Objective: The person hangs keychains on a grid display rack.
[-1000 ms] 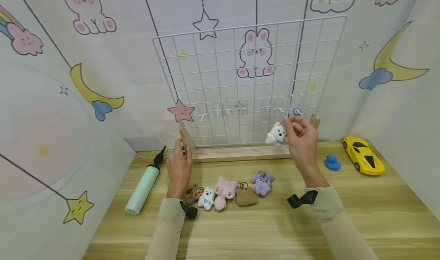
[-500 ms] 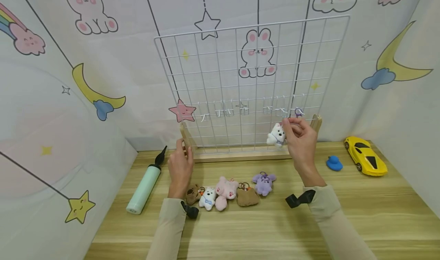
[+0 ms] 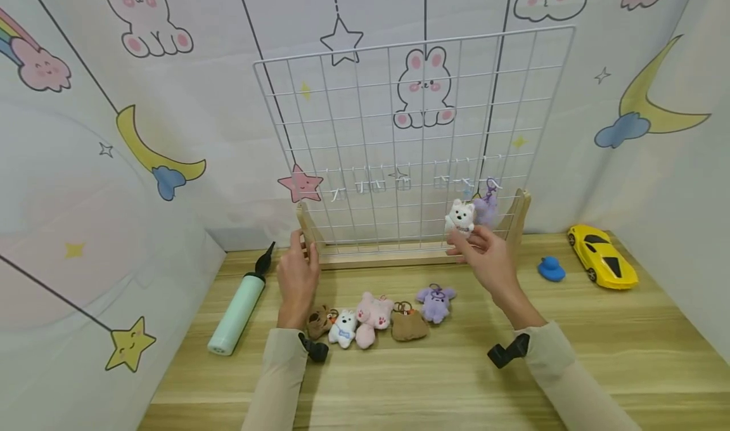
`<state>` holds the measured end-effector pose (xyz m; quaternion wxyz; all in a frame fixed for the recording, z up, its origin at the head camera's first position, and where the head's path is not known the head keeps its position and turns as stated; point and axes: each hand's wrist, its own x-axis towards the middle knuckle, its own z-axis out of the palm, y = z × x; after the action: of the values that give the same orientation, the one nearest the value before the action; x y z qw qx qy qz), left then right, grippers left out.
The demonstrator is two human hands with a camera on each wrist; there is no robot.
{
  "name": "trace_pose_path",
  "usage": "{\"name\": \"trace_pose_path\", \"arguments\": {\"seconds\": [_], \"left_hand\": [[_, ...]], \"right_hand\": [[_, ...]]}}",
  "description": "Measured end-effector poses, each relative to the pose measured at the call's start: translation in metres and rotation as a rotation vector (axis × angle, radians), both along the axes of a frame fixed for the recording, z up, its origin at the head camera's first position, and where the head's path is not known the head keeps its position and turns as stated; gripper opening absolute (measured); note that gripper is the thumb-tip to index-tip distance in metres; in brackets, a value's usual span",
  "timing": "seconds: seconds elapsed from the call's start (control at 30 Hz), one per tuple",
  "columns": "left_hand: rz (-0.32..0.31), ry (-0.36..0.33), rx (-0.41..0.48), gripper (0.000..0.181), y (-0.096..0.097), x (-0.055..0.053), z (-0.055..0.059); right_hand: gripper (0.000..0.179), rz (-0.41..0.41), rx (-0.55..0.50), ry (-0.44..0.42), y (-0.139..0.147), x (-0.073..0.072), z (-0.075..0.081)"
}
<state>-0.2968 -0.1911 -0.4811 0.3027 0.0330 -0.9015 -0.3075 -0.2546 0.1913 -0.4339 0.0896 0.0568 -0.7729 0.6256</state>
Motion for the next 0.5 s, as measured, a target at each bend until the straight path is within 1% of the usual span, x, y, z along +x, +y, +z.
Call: {"name": "trace_pose_path", "arguments": {"seconds": [0.1,0.2,0.27,0.4,0.5], "left_hand": [[-0.001,0.006,-0.001,0.038,0.0,0.0,0.0],[-0.003,0.015,-0.002,0.038,0.001,-0.001,0.0],[-0.002,0.019,-0.004,0.038,0.001,-0.001,0.0],[-0.001,0.02,-0.007,0.038,0.001,-0.001,-0.001],[0.002,0.018,-0.009,0.038,0.0,-0.001,-0.001]], "right_hand": [[0.063,0.053,0.059,-0.061,0.006,0.0,-0.016],[0.061,0.093,0.135,-0.099,0.012,0.001,-0.03],[0.054,0.112,0.194,-0.109,0.016,0.001,-0.038],[0.036,0.124,0.352,-0.109,0.021,-0.001,-0.051],[0.029,0.134,0.427,-0.109,0.021,-0.003,-0.059]]}}
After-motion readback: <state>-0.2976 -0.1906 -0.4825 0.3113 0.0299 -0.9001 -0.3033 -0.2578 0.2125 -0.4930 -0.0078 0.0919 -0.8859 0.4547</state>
